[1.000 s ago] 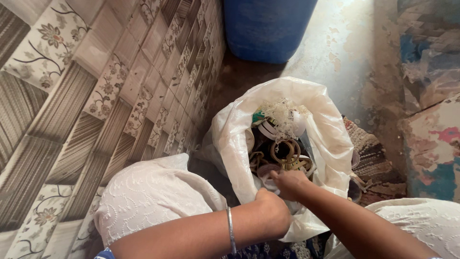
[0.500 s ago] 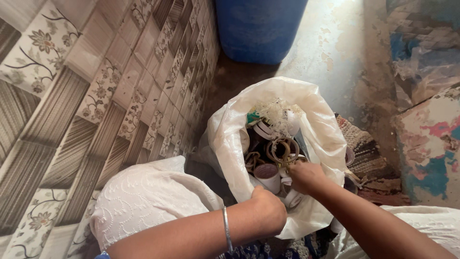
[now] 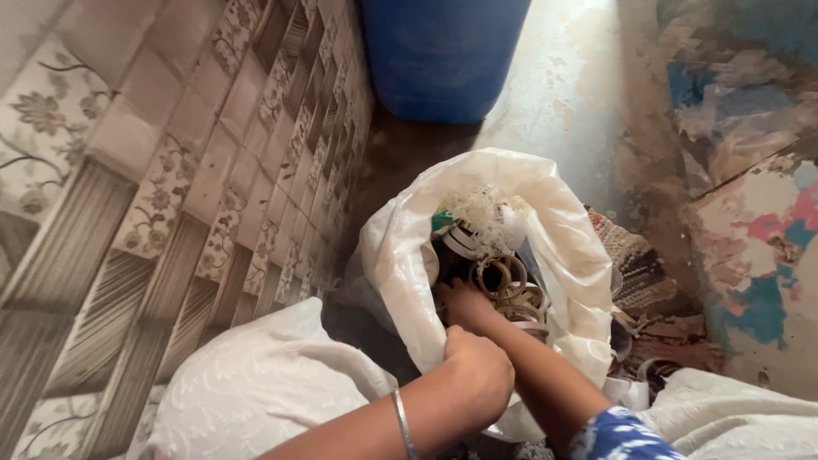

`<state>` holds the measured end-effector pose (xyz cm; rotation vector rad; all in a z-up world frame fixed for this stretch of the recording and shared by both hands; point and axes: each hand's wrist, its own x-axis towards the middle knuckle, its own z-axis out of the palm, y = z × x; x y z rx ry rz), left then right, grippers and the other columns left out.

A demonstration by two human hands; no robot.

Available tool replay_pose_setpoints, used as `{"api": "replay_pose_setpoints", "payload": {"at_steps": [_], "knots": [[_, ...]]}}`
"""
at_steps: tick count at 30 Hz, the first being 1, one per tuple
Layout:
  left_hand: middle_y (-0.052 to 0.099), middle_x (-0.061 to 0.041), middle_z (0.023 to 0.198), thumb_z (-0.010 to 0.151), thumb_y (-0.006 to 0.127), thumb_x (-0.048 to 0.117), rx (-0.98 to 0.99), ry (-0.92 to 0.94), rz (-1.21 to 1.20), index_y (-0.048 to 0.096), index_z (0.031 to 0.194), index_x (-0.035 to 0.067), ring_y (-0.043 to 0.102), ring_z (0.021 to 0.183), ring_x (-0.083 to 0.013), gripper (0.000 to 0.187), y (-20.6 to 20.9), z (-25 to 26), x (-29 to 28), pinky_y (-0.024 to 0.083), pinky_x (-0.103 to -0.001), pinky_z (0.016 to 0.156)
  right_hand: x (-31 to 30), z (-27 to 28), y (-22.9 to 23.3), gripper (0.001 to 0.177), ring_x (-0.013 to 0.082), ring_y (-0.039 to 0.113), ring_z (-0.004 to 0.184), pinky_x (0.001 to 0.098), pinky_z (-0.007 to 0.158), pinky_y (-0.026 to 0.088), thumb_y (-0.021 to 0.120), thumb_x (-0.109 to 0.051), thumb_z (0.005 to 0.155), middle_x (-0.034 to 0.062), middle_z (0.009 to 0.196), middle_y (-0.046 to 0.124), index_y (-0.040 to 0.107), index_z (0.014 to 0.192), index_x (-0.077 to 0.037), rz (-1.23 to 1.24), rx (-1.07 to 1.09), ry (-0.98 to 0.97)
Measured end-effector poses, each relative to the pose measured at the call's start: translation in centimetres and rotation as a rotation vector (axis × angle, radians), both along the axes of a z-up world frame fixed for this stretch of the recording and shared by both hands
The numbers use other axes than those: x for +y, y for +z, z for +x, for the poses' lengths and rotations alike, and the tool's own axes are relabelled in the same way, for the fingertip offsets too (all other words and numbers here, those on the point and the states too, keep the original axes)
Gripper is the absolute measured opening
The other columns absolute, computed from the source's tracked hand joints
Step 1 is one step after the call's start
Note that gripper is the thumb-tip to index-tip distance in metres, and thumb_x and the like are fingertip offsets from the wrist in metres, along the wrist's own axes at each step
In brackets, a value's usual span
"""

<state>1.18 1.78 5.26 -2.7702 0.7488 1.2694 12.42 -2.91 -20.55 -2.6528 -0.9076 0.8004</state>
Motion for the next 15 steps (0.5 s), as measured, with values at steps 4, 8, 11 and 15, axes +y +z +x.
{"api": "replay_pose_setpoints", "payload": {"at_steps": [4,8,11,15], "knots": [[0.076,-0.006,0.119,0.081,0.078,0.017,-0.016,0.041,-0.058,0.08,0.113,0.014,0.072,0.11,-0.0266,0.031,0.6,0.8,0.6,0.047,-0.045,0.092,0.6,0.0,-3.3,0.056,0.044,0.054,0.121,0.0509,0.099,0.048,0.061,-0.014,0.085,0.0235,0.133,0.052,0.049,0.139,-0.011,-0.085,0.009,-0.01],[0.073,-0.01,0.118,0.085,0.076,0.017,-0.1,0.13,-0.074,0.076,0.116,0.009,0.07,0.11,-0.029,0.033,0.0,1.7,0.9,0.046,-0.044,0.091,-1.9,0.4,-6.2,0.047,0.0415,0.052,0.123,0.0464,0.1,0.048,0.062,-0.017,0.084,0.0231,0.131,0.054,0.058,0.131,-0.01,0.089,-0.005,-0.028],[0.073,-0.012,0.117,0.087,0.074,0.017,-0.126,0.163,-0.09,0.074,0.118,0.007,0.069,0.109,-0.0302,0.033,-0.1,1.8,0.9,0.046,-0.044,0.091,-2.9,0.9,-10.1,0.04,0.0417,0.054,0.121,0.0438,0.098,0.05,0.064,-0.015,0.084,0.0244,0.124,0.058,0.065,0.123,-0.009,0.161,-0.049,-0.016],[0.075,-0.01,0.117,0.087,0.072,0.015,-0.07,0.127,-0.144,0.076,0.115,0.009,0.071,0.109,-0.0292,0.03,0.3,1.5,1.1,0.047,-0.043,0.092,-3.0,2.3,-13.3,0.039,0.0393,0.059,0.116,0.0435,0.095,0.052,0.068,-0.016,0.082,0.0238,0.121,0.063,0.067,0.12,-0.007,0.089,-0.096,0.039]]}}
